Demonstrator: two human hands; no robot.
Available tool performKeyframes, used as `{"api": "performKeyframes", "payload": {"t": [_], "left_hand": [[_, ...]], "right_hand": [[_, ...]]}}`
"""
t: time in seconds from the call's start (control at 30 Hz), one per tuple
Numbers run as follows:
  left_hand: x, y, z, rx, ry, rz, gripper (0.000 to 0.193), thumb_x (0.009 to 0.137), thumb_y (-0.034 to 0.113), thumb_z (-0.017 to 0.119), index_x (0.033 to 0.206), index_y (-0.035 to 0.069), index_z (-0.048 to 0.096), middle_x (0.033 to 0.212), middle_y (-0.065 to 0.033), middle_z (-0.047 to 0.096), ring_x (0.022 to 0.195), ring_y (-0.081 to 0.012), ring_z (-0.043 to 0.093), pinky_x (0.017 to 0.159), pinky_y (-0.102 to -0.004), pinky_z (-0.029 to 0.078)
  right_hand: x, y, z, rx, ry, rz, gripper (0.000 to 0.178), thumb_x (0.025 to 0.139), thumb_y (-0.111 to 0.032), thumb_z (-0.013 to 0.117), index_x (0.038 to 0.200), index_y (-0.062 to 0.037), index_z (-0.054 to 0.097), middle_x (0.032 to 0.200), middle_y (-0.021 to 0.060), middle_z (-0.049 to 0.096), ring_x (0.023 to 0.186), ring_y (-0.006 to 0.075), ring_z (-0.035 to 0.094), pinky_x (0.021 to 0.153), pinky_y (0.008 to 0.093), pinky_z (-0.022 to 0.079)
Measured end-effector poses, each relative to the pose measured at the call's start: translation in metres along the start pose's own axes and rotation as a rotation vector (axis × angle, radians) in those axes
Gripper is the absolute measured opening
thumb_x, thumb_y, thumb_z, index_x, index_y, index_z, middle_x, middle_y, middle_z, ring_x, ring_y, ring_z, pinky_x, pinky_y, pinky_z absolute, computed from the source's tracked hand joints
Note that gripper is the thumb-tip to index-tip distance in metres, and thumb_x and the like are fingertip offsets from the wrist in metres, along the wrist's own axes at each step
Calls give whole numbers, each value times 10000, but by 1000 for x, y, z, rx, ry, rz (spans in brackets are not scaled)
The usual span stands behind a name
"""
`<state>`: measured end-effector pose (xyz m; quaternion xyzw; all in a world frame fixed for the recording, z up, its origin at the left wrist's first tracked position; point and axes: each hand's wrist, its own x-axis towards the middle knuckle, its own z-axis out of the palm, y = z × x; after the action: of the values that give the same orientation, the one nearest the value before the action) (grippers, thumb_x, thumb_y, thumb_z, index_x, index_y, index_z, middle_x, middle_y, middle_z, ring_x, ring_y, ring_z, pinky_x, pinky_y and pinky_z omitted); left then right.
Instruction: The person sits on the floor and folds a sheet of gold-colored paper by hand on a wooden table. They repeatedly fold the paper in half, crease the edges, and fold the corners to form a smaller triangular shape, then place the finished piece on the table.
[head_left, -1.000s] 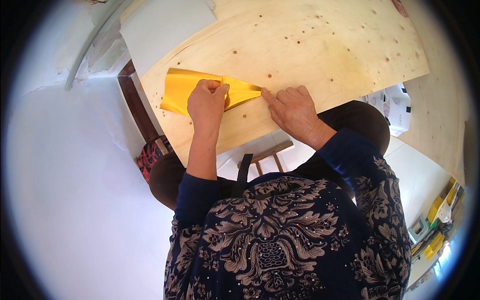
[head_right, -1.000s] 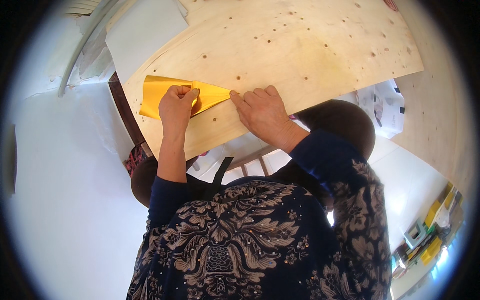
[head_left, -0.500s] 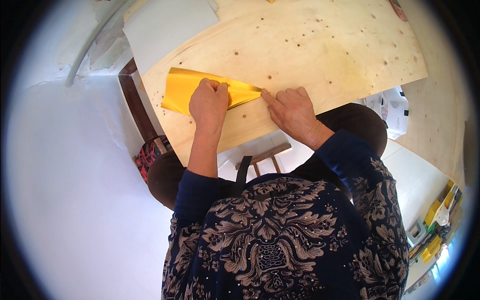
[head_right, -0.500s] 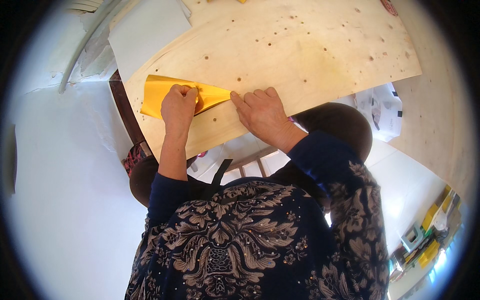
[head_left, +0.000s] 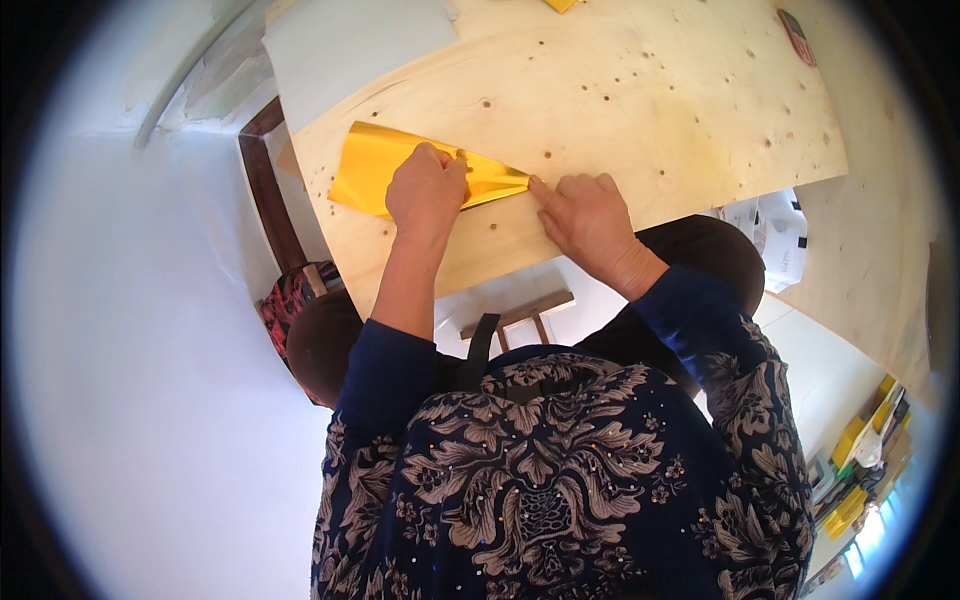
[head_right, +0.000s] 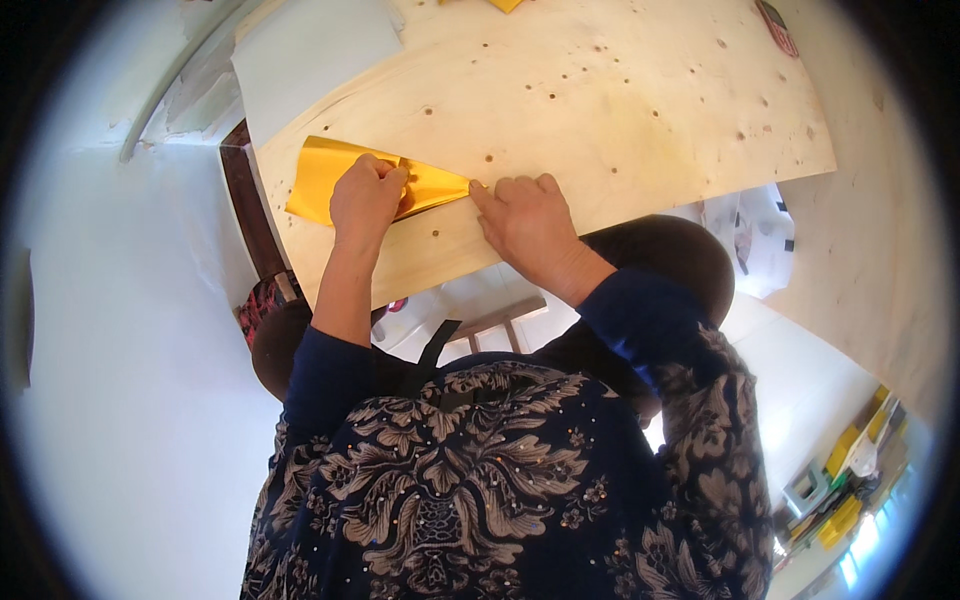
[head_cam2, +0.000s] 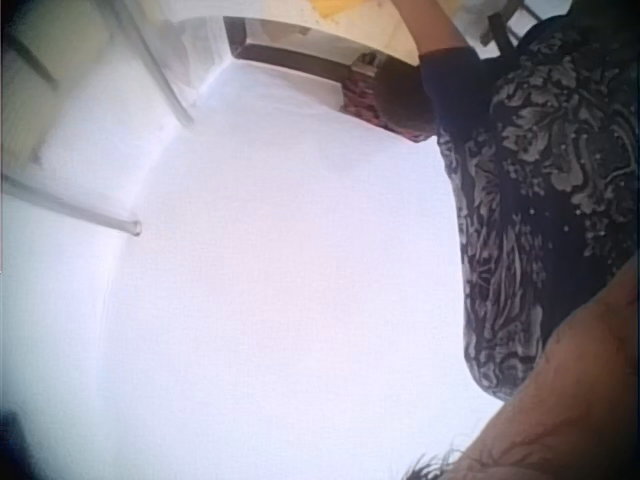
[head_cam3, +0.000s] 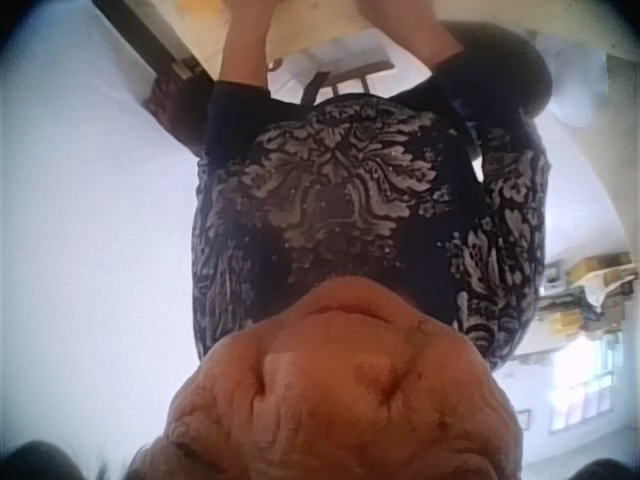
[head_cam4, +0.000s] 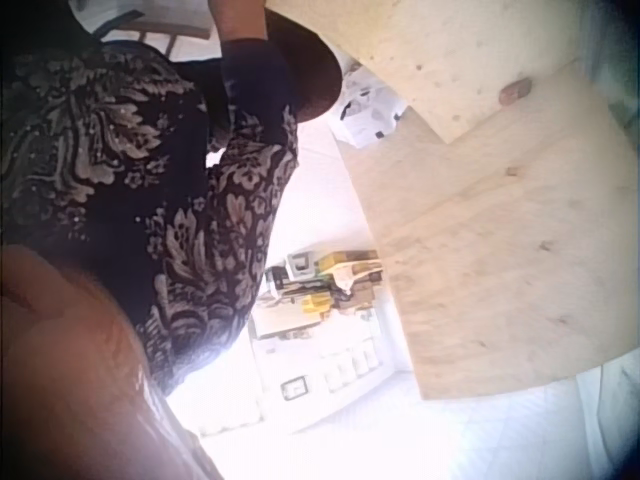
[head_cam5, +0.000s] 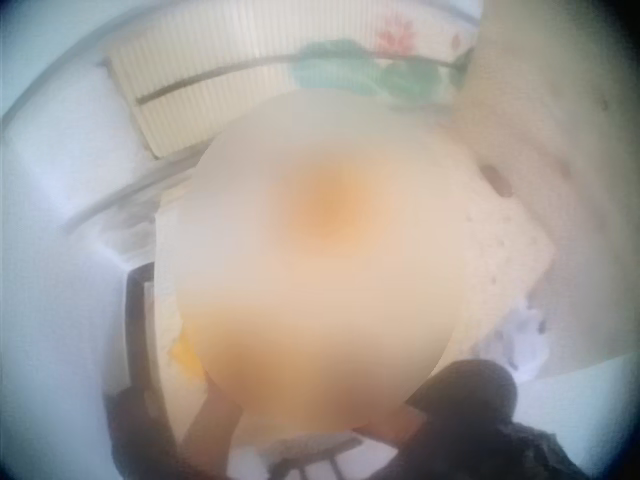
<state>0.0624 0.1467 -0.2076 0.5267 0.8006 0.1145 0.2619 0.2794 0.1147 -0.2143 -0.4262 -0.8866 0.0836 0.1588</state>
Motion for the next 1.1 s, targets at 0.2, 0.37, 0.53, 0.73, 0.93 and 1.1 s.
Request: {"api": "performKeyframes", "payload": {"t": [0.2, 0.37, 0.53, 0.73, 0.93, 1.1], "left_hand": [[0, 1, 3, 16, -6, -36, 243, 852, 301, 651, 883, 61, 654, 754, -91, 709, 768, -269, 686, 718, -383, 516], [-1, 4, 0, 19, -3, -5, 263, 864, 304, 652, 957, 59, 632, 865, -128, 712, 845, -313, 680, 773, -428, 480], [-25, -9, -4, -71, 41, -25, 315, 843, 279, 686, 1045, 58, 590, 879, -116, 716, 845, -290, 680, 857, -408, 414], [-50, -33, -4, -161, 127, -33, 291, 819, 219, 730, 1033, 78, 592, 844, -86, 707, 799, -278, 664, 830, -406, 392], [-52, -33, -2, -44, 149, -9, 257, 816, 216, 734, 1003, 94, 608, 807, -67, 685, 819, -274, 644, 819, -402, 383], [-57, -35, -2, -14, 160, 11, 234, 810, 209, 729, 980, 98, 614, 802, -59, 682, 826, -271, 632, 812, -402, 387]], "right_hand": [[71, -16, 28, 549, 148, 172, 110, 847, -161, 652, 924, -128, 722, 787, 66, 580, 812, 262, 594, 694, 409, 452], [93, -19, 57, 313, 207, 167, 42, 833, -172, 678, 860, -155, 705, 793, 59, 591, 800, 272, 604, 692, 401, 482], [86, -18, 68, 202, 315, 91, 31, 830, -183, 687, 858, -169, 682, 810, 40, 590, 813, 263, 601, 708, 401, 487], [86, -20, 70, 162, 264, 104, 51, 836, -199, 690, 876, -169, 679, 835, 39, 582, 837, 261, 590, 739, 394, 471], [86, -21, 68, 153, 290, 75, 57, 833, -195, 696, 880, -166, 680, 831, 48, 579, 820, 268, 588, 739, 395, 475], [86, -21, 68, 156, 296, 66, 59, 834, -185, 697, 888, -164, 685, 832, 49, 581, 813, 269, 588, 740, 395, 475]]}}
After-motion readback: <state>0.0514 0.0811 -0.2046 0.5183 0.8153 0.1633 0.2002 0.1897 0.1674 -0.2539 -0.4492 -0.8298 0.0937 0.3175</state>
